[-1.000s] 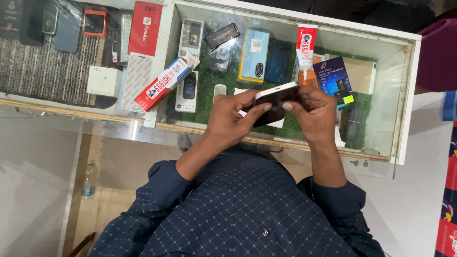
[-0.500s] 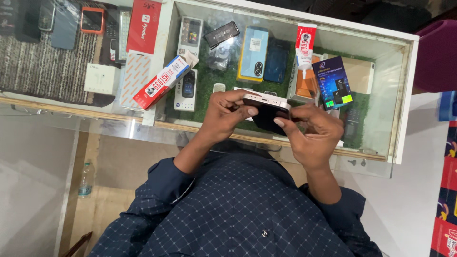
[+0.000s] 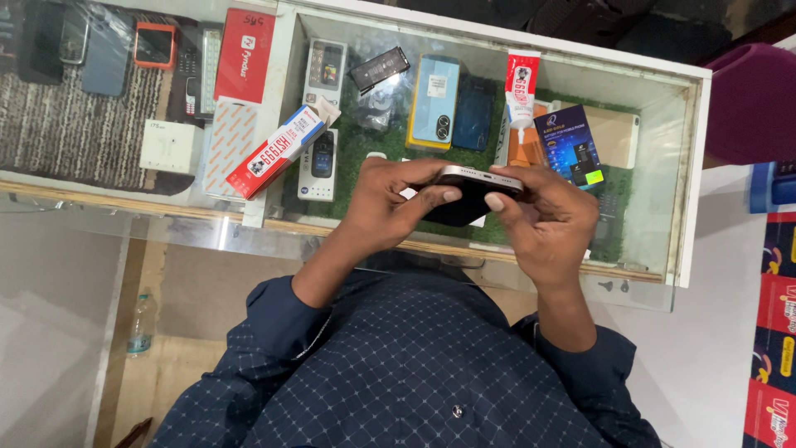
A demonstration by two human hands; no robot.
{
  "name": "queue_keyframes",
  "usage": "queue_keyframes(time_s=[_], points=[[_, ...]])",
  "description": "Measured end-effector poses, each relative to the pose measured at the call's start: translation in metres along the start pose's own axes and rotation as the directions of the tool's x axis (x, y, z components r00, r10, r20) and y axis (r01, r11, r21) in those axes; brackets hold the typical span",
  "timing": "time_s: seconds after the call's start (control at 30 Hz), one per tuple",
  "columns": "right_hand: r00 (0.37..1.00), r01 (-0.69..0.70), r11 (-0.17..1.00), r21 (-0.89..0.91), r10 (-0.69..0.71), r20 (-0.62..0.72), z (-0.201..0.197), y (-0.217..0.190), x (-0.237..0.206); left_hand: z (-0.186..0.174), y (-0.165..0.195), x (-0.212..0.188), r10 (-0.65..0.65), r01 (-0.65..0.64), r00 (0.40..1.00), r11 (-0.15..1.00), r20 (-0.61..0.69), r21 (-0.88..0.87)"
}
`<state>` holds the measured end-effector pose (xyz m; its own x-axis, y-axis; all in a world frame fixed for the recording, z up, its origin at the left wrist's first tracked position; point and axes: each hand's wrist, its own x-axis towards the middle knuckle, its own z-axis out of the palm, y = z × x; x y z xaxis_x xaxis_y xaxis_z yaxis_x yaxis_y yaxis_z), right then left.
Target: The person reassembles a disassembled smartphone on a glass display counter. They wipe the back cover with a tissue, place it onto the phone chassis, and press the edges to secure it. The person then powers on the device and navigates the touchscreen to verify functionality.
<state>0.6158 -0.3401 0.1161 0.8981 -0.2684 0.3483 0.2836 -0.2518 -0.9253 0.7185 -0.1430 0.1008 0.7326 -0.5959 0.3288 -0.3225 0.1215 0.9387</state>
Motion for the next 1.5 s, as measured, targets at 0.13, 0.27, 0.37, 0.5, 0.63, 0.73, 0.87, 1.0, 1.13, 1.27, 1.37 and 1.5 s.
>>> queue_keyframes(time_s=[0.13,0.27,0.37,0.5,0.63,0.73,0.87,1.0,1.13,1.27,1.37,1.5], points=[[1.0,0.008,1.0,-0.027,-0.008,0.006,-0.006,-0.003,0.001,-0.002,0.001,0.002,0.008,-0.011,0.999,0.997,0.032,0.076],[0.997,0.072,0.997,-0.018,-0.072,-0.017,-0.001,-0.006,-0.003,0.007,-0.007,-0.002,-0.098,0.106,0.994,0.979,0.053,-0.174],[0.996,0.058,0.998,-0.023,-0.06,-0.067,0.006,-0.01,-0.008,0.012,-0.012,-0.003,-0.052,0.061,0.998,0.962,0.038,-0.266],[0.99,0.102,0.995,-0.005,-0.102,-0.095,0.015,-0.013,-0.008,0.014,-0.011,-0.004,0.004,-0.002,1.0,0.964,0.008,-0.265],[0.986,0.131,0.99,0.047,-0.125,-0.114,0.019,-0.013,-0.006,0.016,-0.005,-0.002,0.061,-0.063,0.998,0.981,-0.014,-0.186],[0.985,0.133,0.99,0.044,-0.128,-0.114,0.02,-0.014,-0.008,0.018,0.0,-0.002,0.112,-0.116,0.993,0.986,-0.042,-0.118],[0.986,0.107,0.989,0.103,-0.092,-0.14,0.022,-0.013,-0.009,0.021,0.007,-0.004,0.117,-0.124,0.991,0.984,-0.065,-0.13],[0.977,0.163,0.983,0.09,-0.149,-0.15,0.02,-0.01,-0.008,0.023,0.009,-0.004,0.124,-0.131,0.991,0.973,-0.052,-0.189],[0.974,0.172,0.972,0.159,-0.144,-0.175,0.019,-0.006,-0.007,0.024,0.01,-0.004,0.13,-0.138,0.99,0.973,-0.057,-0.185],[0.98,0.144,0.943,0.3,-0.094,-0.177,0.018,-0.004,-0.007,0.027,0.01,-0.003,0.117,-0.132,0.989,0.972,-0.088,-0.196],[0.987,0.102,0.916,0.388,-0.044,-0.156,0.015,-0.002,-0.004,0.027,0.01,-0.005,0.105,-0.122,0.989,0.978,-0.106,-0.167],[0.994,0.043,0.918,0.393,0.002,-0.112,0.007,-0.002,-0.004,0.025,0.005,-0.008,0.07,-0.084,0.993,0.985,-0.1,-0.148]])
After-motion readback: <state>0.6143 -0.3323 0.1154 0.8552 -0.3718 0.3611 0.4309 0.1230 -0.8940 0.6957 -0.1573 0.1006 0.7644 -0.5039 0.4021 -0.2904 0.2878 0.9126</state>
